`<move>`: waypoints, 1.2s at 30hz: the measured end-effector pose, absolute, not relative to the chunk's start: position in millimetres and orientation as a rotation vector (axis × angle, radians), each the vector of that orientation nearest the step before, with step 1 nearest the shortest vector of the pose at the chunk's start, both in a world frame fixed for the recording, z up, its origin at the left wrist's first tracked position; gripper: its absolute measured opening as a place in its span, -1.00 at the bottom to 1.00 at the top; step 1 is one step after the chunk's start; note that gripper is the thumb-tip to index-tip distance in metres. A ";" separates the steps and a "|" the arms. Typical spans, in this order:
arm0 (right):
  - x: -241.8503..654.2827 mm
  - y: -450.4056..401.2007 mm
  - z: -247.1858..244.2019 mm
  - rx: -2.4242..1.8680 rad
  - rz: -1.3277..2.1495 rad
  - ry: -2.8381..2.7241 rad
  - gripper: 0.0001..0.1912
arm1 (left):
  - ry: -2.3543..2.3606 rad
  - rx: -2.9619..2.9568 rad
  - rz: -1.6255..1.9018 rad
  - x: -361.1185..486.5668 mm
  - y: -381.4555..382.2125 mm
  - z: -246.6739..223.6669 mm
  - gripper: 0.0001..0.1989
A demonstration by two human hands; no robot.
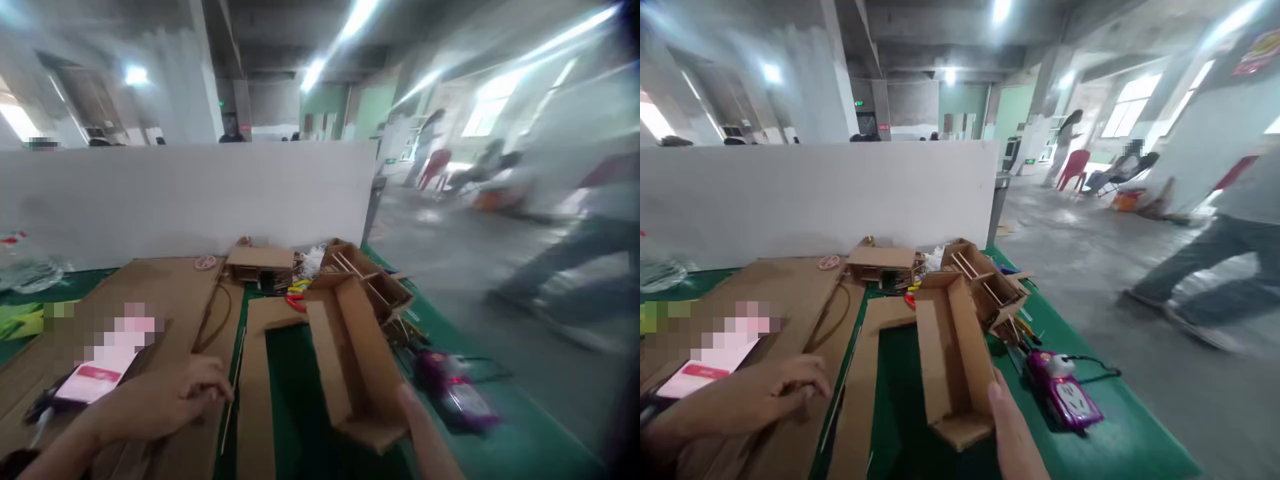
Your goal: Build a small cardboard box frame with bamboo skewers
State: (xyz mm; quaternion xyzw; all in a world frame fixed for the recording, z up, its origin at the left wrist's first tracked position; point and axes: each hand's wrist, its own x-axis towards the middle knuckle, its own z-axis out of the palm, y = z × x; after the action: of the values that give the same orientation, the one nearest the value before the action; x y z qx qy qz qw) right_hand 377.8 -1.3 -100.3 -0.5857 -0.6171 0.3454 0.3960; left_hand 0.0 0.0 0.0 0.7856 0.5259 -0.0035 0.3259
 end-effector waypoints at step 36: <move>355.1 1.7 -82.5 -1.520 0.682 -2.119 -0.38 | 2.392 1.722 0.111 65.7 223.8 -90.1 -0.66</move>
State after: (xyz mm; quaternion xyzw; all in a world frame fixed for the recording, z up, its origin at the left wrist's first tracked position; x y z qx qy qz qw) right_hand 355.1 1.7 -82.5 -0.5498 -0.7667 0.2469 0.2213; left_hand 65.7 223.8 -90.1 0.5813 0.8072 0.0375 0.0959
